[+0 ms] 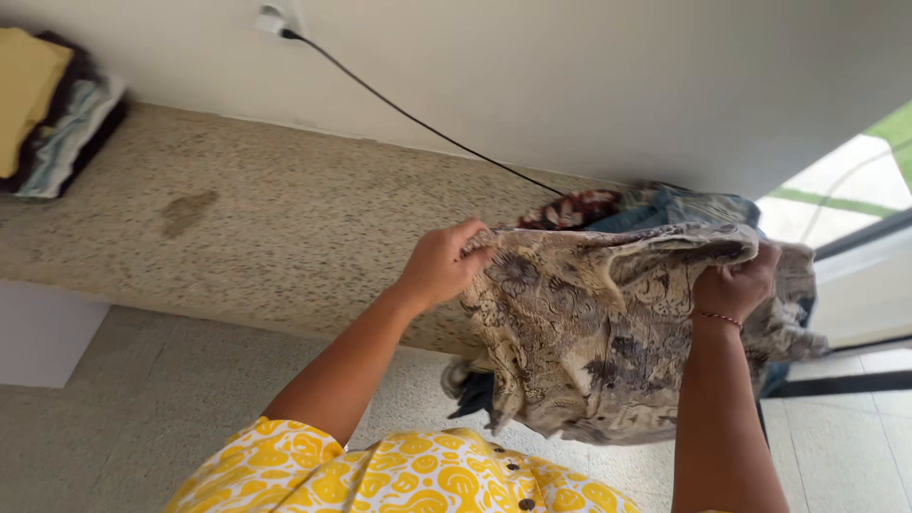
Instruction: The person picks up and folds a black t-shirt, a yellow t-shirt, and a patterned button-down shirt on a counter, placing each one onto a stack of folded items.
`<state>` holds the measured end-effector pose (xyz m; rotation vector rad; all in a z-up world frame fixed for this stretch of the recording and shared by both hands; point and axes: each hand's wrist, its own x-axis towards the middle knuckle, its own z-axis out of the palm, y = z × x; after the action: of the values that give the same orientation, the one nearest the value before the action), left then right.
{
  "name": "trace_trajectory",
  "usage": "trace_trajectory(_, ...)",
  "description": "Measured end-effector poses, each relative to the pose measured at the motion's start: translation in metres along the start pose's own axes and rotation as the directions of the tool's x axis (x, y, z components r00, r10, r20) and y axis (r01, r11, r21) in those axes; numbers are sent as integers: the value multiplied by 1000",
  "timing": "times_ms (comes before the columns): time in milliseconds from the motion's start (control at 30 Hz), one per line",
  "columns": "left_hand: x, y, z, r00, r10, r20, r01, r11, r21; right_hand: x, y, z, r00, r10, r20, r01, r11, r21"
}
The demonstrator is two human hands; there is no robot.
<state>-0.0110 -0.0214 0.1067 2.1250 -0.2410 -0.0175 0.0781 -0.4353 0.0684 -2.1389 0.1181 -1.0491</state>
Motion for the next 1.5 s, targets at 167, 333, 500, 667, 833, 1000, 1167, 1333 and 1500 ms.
trace_trajectory(167,-37,-54,-124,957,-195,-214,194,981,-25,-20,-158,70,967,-221,127,197,965,174)
trace_trajectory(333,-76,-166,-231,851,-168,-497,268,954,137,-81,-337,184,927,-219,305,96,923,372)
trace_trajectory(500,-124,-208,-312,815,-66,-576,178,974,140,-195,-407,367,532,-688,494,747,656,111)
trace_trajectory(667,-126,-279,-337,963,-120,-241,181,951,249,-335,-452,380,203,-482,852,113,876,468)
trace_trajectory(833,-138,-294,-330,902,-428,-61,366,681,634,-348,-323,363,321,-367,873,371,897,240)
trace_trajectory(1000,-111,-303,-336,817,-572,-74,467,582,666,-319,-214,314,634,-348,691,582,803,-129)
trace_trajectory(1167,-67,-288,-343,795,-542,-274,568,504,650,-288,-175,239,551,422,720,212,764,-610)
trace_trajectory(1333,-36,-327,-315,830,-515,-215,538,636,553,-281,-135,215,570,473,672,277,659,-700)
trace_trajectory(1500,-34,-404,-301,752,-638,-166,629,618,472,-251,-146,202,385,476,791,289,752,-593)
